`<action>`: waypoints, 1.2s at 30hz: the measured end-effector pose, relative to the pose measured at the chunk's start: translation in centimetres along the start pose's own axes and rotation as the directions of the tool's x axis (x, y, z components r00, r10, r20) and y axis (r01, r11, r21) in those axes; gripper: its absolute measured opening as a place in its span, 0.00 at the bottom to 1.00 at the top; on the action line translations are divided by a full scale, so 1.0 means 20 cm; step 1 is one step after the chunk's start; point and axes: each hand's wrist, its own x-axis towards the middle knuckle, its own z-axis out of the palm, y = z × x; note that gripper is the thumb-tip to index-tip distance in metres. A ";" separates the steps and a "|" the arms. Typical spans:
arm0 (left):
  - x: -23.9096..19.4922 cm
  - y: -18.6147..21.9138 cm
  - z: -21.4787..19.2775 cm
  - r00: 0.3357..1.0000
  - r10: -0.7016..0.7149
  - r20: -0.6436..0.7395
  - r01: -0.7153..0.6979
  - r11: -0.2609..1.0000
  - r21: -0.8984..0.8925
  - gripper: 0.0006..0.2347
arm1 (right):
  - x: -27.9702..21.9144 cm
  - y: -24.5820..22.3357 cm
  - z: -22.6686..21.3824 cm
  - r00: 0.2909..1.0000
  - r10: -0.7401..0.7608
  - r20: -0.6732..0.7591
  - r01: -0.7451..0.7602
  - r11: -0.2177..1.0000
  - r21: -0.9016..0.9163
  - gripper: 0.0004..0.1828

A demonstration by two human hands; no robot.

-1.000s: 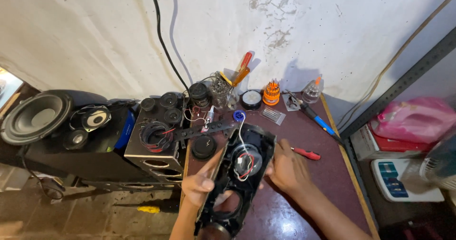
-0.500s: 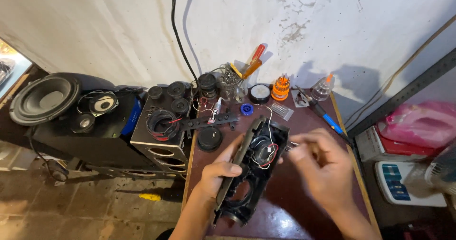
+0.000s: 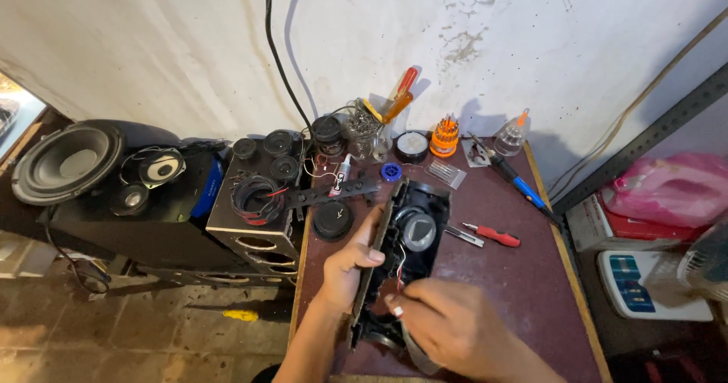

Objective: The person uses a screwdriver to tighten screws on a speaker assembly, then uses a utility knife to trim excess material around the speaker cone. The person continues to adjust and tighten components on the speaker.

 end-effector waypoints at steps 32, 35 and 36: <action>0.01 -0.02 0.00 0.996 -0.028 0.084 0.009 0.976 0.216 0.35 | -0.24 0.02 -0.03 0.725 0.604 -0.331 -0.599 0.790 0.128 0.25; 0.00 -0.01 0.03 0.990 -0.095 0.107 0.077 0.983 0.164 0.38 | -0.17 0.06 -0.05 0.591 0.774 -0.228 -0.662 0.627 0.411 0.42; -0.01 -0.01 0.03 0.986 -0.121 0.117 0.098 0.978 0.184 0.39 | -0.15 0.07 -0.05 0.551 0.819 -0.161 -0.644 0.539 0.542 0.47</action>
